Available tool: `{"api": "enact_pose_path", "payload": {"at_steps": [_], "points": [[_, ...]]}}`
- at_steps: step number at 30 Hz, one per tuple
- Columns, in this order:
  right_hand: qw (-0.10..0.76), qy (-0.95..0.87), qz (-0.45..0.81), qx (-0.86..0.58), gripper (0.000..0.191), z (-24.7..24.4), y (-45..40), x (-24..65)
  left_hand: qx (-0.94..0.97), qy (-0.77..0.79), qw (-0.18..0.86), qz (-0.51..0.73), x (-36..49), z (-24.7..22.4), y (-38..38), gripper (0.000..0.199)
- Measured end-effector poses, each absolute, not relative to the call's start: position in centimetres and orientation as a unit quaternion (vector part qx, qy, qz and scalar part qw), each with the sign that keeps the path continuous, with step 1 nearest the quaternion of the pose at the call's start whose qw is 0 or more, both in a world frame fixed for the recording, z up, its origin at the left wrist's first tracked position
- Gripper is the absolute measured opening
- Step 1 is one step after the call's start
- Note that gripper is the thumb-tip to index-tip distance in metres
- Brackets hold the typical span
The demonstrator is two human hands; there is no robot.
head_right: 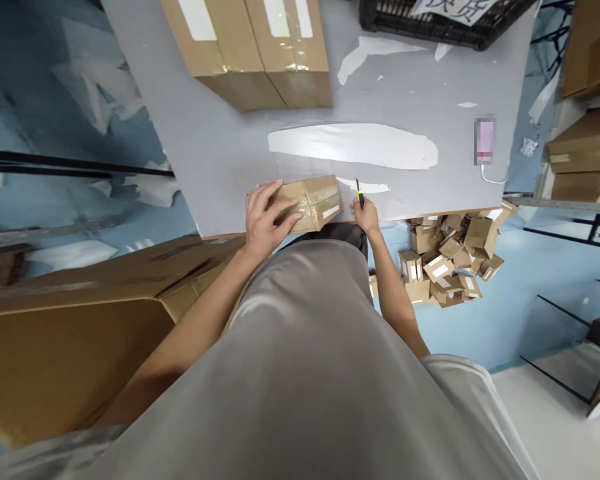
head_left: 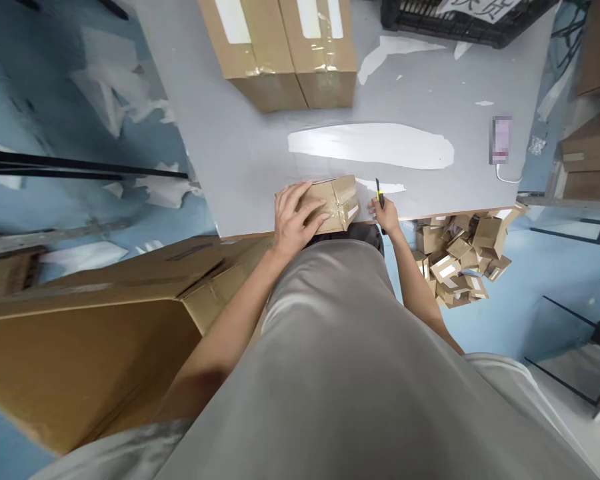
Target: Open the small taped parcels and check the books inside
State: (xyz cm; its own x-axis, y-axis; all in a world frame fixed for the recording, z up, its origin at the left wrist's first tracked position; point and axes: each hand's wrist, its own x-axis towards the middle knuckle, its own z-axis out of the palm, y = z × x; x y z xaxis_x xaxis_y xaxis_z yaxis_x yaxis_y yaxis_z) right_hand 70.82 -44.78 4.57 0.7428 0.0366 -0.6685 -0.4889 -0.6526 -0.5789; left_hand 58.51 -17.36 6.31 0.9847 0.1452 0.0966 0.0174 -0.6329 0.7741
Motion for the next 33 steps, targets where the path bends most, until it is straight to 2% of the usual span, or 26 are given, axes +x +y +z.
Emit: {"api": "enact_pose_path", "payload": {"at_steps": [4, 10, 14, 19, 23, 26, 30, 33], "points": [[0.455, 0.104, 0.347, -0.813, 0.042, 1.6, -42.4, 70.5, 0.889, 0.110, 0.429, 0.115, 55.5, 6.6, -14.7, 0.051], [0.454, 0.002, 0.337, -0.825, 0.051, 3.2, -39.8, 69.4, 0.848, 0.202, 0.459, 0.170, 52.3, 8.7, -14.8, 0.043], [0.370, -0.052, 0.302, -0.877, 0.048, 6.7, -40.8, 68.8, 0.816, 0.252, 0.491, 0.171, 52.3, 8.6, -16.4, 0.045], [0.217, -0.063, 0.273, -0.935, 0.042, 12.0, -43.9, 69.0, 0.782, 0.251, 0.562, 0.103, 54.8, 5.5, -18.6, 0.043], [0.123, -0.055, 0.287, -0.948, 0.043, 13.8, -45.4, 69.7, 0.766, 0.224, 0.601, 0.054, 56.8, 3.3, -19.9, 0.042], [0.093, -0.054, 0.291, -0.951, 0.042, 14.3, -45.8, 70.3, 0.766, 0.215, 0.604, 0.036, 57.3, 3.1, -20.2, 0.040], [0.100, -0.083, 0.232, -0.964, 0.046, 15.6, -44.6, 70.4, 0.756, 0.229, 0.613, 0.022, 57.0, 3.7, -20.3, 0.041], [0.093, -0.151, 0.266, -0.947, 0.048, 17.1, -42.1, 70.0, 0.748, 0.229, 0.623, 0.013, 56.8, 3.6, -20.2, 0.046]]}}
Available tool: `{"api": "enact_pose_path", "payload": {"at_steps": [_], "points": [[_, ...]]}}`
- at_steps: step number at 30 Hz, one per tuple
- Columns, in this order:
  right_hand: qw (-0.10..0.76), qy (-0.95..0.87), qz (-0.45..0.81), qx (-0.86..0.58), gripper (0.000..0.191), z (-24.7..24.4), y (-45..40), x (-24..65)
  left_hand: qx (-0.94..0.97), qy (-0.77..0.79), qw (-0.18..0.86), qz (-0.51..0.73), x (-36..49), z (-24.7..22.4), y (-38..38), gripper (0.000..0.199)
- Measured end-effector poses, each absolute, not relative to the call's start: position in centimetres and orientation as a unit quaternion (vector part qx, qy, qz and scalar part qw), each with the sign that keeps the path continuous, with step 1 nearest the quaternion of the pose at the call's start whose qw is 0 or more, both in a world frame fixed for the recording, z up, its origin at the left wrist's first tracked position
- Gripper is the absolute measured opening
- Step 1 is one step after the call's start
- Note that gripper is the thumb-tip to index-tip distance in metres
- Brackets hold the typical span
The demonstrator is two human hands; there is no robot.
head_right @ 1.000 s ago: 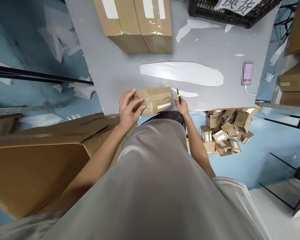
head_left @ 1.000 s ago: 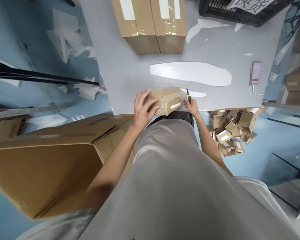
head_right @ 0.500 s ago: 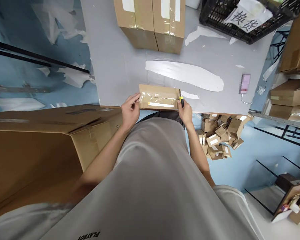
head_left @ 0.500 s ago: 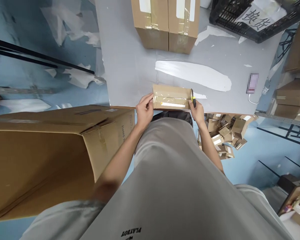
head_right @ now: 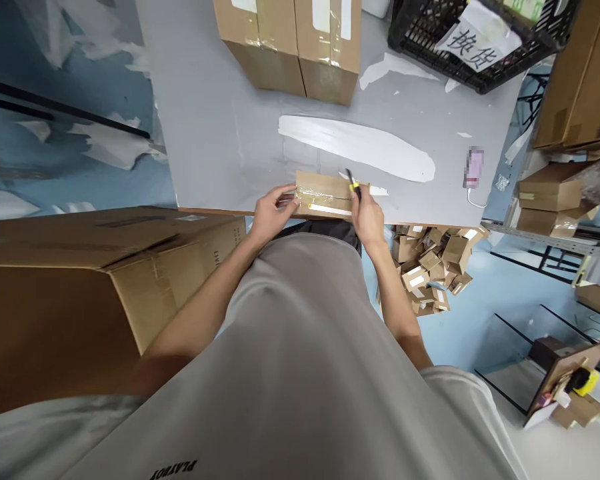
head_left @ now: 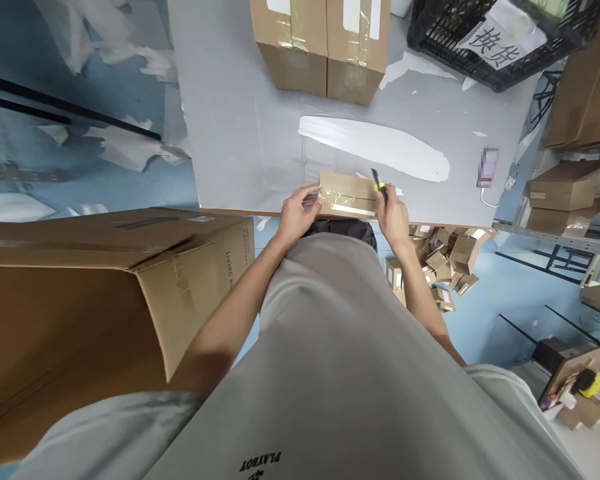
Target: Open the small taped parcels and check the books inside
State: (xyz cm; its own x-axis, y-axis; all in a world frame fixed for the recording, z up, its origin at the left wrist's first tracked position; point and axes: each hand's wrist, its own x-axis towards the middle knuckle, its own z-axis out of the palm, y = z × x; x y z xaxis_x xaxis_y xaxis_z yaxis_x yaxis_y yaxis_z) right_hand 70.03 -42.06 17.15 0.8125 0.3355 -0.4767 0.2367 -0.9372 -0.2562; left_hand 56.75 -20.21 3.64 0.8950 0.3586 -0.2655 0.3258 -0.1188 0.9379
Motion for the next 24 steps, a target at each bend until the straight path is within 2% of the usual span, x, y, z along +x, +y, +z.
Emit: {"api": "enact_pose_path", "payload": {"at_steps": [5, 9, 20, 24], "points": [[0.009, -0.331, 0.365, -0.870, 0.044, 18.7, -37.4, 69.6, 0.738, 0.233, 0.634, 0.008, 56.8, 2.8, -19.9, 0.050], [-0.069, -0.370, 0.371, -0.849, 0.045, 18.8, -35.7, 70.0, 0.734, 0.227, 0.640, 0.012, 56.8, 2.2, -19.8, 0.052], [-0.150, -0.422, 0.361, -0.818, 0.047, 18.2, -33.9, 70.6, 0.743, 0.216, 0.633, 0.024, 56.9, 2.1, -19.8, 0.054], [-0.155, -0.422, 0.368, -0.814, 0.050, 18.7, -32.3, 70.4, 0.751, 0.212, 0.624, 0.029, 56.9, 2.2, -19.9, 0.054]]}}
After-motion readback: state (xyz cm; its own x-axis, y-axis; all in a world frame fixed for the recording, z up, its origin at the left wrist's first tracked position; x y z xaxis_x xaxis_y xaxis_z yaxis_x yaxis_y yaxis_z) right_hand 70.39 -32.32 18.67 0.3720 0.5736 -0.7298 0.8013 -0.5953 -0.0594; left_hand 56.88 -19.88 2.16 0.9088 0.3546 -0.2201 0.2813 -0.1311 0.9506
